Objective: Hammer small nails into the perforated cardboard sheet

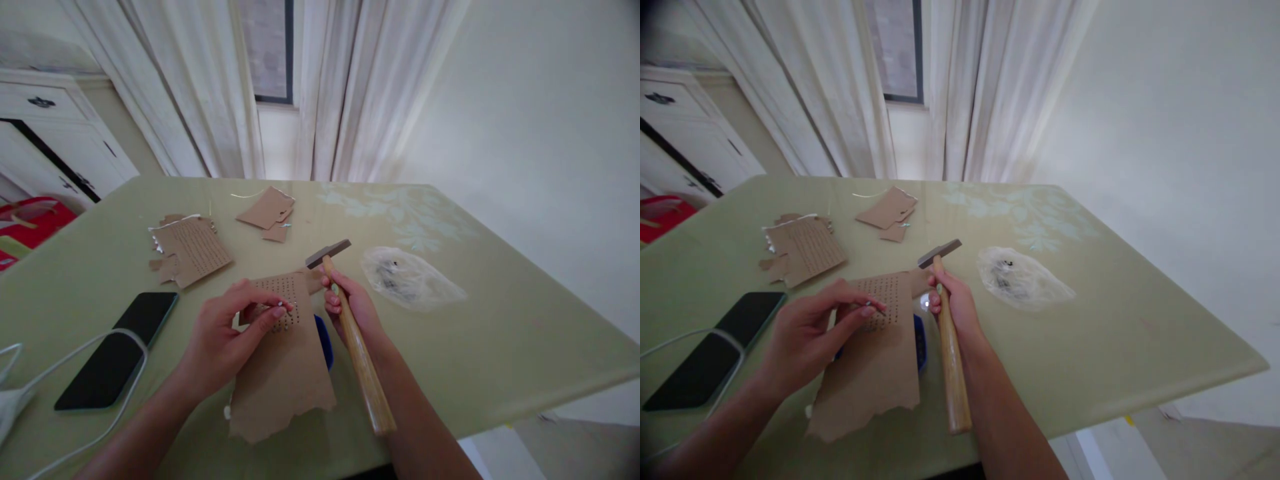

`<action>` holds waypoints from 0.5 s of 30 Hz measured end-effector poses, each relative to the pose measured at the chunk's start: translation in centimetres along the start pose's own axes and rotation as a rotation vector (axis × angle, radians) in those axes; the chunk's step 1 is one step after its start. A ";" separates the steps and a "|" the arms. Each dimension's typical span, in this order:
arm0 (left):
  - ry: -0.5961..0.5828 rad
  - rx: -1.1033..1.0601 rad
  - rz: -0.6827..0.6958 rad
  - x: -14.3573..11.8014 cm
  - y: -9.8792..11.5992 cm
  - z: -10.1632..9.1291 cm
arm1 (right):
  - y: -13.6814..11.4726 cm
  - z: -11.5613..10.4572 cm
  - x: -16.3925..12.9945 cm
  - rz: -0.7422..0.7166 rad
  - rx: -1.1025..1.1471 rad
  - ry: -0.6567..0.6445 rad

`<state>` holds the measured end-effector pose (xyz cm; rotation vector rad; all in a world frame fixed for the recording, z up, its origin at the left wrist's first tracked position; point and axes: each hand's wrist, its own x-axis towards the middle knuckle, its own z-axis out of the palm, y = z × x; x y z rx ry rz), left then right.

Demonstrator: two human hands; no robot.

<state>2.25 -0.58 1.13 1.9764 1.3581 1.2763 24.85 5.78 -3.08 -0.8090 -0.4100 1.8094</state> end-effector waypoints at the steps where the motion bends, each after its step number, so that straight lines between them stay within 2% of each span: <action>1: -0.005 0.010 0.005 0.1 0.0 0.0 | 0.0 0.1 -0.1 0.006 0.000 -0.004; 15: -0.102 0.026 0.007 0.1 -0.3 0.0 | 0.2 0.2 -0.5 0.019 -0.018 -0.028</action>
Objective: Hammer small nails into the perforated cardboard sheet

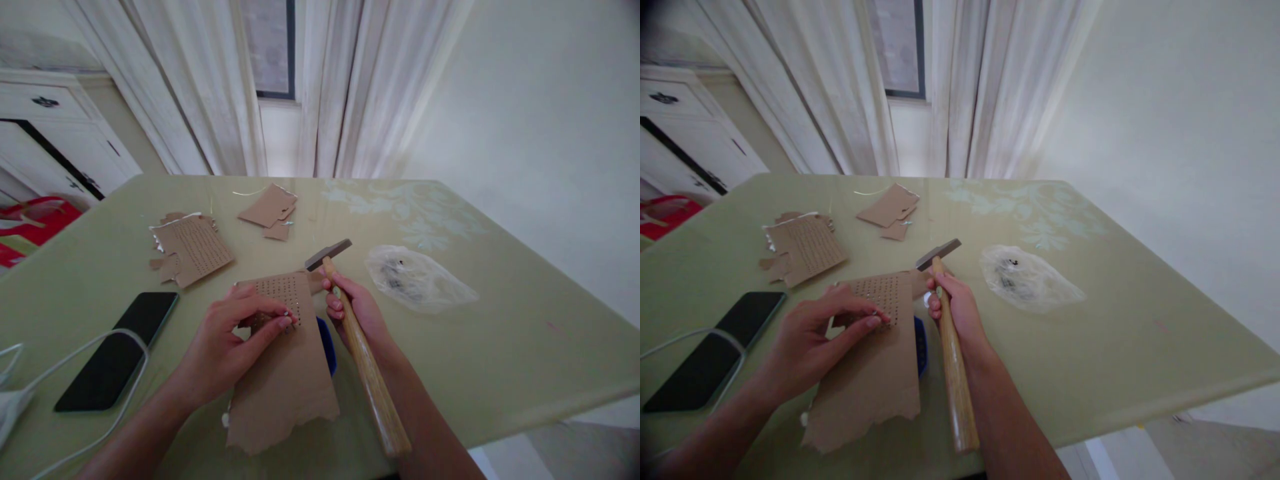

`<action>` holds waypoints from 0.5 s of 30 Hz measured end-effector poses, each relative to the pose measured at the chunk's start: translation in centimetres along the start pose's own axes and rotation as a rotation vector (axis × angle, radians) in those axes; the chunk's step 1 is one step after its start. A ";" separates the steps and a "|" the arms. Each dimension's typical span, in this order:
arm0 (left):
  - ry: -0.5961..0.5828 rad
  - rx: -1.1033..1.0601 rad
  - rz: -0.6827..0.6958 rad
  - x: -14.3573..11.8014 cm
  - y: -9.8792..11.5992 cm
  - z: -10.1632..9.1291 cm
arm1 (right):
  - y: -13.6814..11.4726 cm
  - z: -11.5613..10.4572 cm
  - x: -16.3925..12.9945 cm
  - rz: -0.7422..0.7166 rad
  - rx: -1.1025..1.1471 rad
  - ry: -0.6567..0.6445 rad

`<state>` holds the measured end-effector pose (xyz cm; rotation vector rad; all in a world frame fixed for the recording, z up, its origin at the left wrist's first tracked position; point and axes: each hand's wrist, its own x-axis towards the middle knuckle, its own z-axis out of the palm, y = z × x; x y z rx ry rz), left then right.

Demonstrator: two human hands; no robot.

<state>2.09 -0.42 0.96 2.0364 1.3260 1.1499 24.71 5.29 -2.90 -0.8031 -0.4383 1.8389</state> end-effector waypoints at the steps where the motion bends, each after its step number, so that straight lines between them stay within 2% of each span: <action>1: 0.003 -0.001 0.004 0.0 0.0 0.0 | 0.0 0.0 0.0 0.002 0.002 0.001; 15: 0.005 0.029 0.036 0.1 0.3 -0.2 | -0.1 0.4 -0.2 0.024 0.008 0.021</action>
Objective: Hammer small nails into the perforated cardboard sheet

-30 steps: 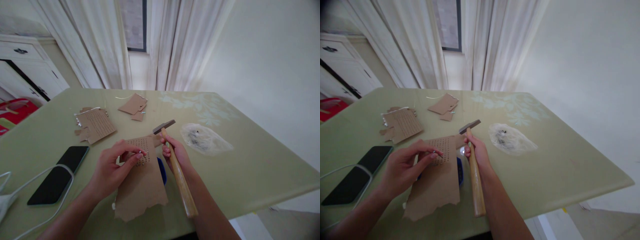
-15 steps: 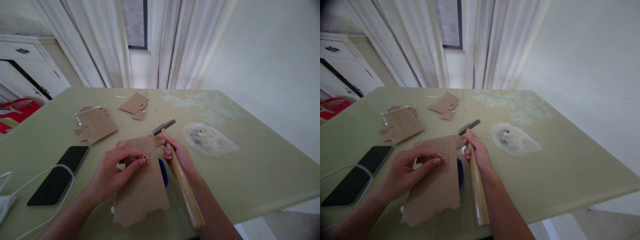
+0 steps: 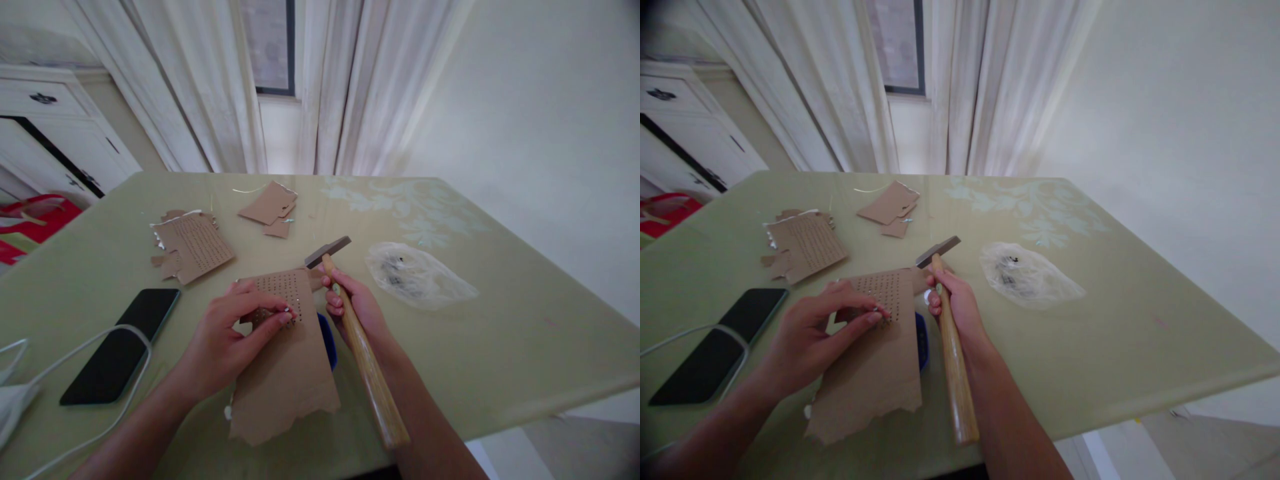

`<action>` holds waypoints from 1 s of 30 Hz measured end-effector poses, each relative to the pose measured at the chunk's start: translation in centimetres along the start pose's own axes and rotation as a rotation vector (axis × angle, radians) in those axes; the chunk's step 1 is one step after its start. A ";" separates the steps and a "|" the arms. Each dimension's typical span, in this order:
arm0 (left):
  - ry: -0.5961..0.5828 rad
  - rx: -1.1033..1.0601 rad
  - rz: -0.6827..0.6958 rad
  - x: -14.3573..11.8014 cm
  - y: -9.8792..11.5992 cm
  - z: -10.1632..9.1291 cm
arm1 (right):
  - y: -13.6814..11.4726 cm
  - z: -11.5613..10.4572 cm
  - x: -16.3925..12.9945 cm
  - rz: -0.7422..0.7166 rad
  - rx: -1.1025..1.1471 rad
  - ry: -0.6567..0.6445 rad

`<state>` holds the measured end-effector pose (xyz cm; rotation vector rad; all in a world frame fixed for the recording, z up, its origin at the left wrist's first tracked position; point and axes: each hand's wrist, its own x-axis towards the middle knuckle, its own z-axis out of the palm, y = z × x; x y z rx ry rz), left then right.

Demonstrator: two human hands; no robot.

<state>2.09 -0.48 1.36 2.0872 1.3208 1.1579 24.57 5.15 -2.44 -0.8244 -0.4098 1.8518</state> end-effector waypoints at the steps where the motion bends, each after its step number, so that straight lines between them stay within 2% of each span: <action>1: 0.000 -0.004 0.003 0.0 0.0 0.0 | 0.0 0.0 0.0 0.001 0.002 0.002; 15: 0.012 -0.043 0.065 0.0 0.1 0.3 | 0.1 -0.1 0.0 -0.012 -0.010 -0.004; 30: 0.004 -0.020 0.070 -0.2 -0.1 0.2 | -0.1 0.1 -0.1 0.012 -0.008 -0.003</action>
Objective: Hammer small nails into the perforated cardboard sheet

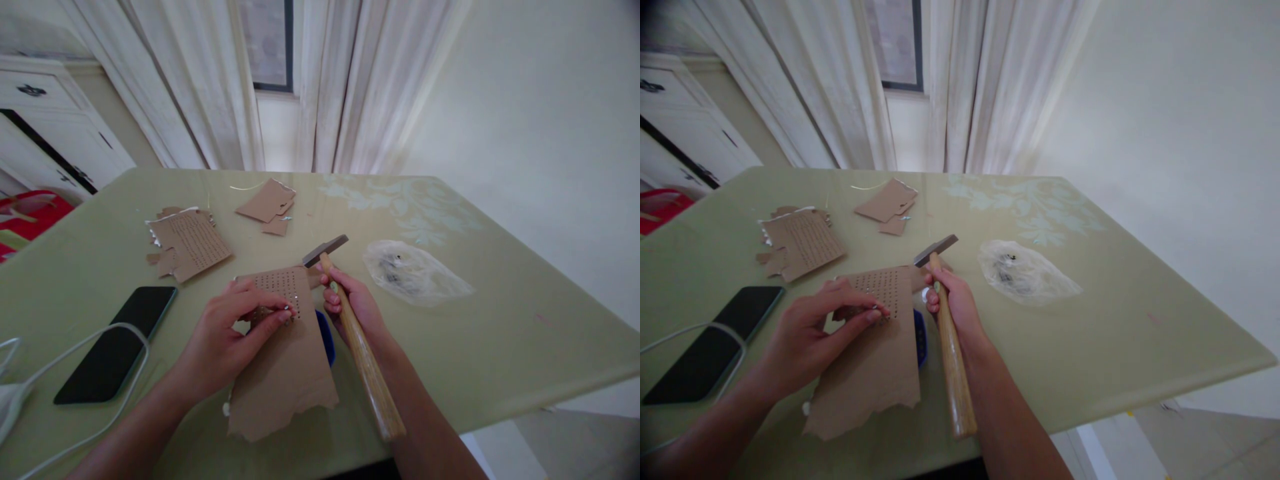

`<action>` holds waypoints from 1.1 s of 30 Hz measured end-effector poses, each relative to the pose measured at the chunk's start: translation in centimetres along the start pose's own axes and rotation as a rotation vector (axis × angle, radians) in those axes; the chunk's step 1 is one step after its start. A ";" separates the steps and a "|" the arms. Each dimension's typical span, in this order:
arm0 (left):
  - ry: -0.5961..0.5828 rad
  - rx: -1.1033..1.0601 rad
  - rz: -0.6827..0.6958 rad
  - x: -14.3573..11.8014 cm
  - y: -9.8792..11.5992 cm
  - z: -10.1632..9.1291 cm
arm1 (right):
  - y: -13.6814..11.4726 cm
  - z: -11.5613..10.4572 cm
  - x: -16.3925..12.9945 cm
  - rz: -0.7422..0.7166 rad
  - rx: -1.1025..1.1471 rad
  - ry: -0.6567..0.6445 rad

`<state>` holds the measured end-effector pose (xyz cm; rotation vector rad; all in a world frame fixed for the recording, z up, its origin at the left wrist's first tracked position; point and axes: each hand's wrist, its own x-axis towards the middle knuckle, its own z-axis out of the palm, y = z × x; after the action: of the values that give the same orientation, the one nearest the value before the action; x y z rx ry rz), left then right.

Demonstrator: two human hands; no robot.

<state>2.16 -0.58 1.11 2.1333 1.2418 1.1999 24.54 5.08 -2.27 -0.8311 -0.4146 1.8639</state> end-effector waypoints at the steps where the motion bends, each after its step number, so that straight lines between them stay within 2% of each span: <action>1: 0.001 0.002 0.001 0.0 0.0 0.0 | 0.0 0.0 0.0 0.001 0.000 -0.004; 33: -0.009 -0.006 -0.035 -0.2 0.3 0.1 | 0.0 0.1 -0.2 0.020 0.021 0.005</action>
<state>2.37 -0.88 1.11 2.1018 1.2646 1.1763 24.50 4.97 -2.09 -0.8285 -0.3844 1.8808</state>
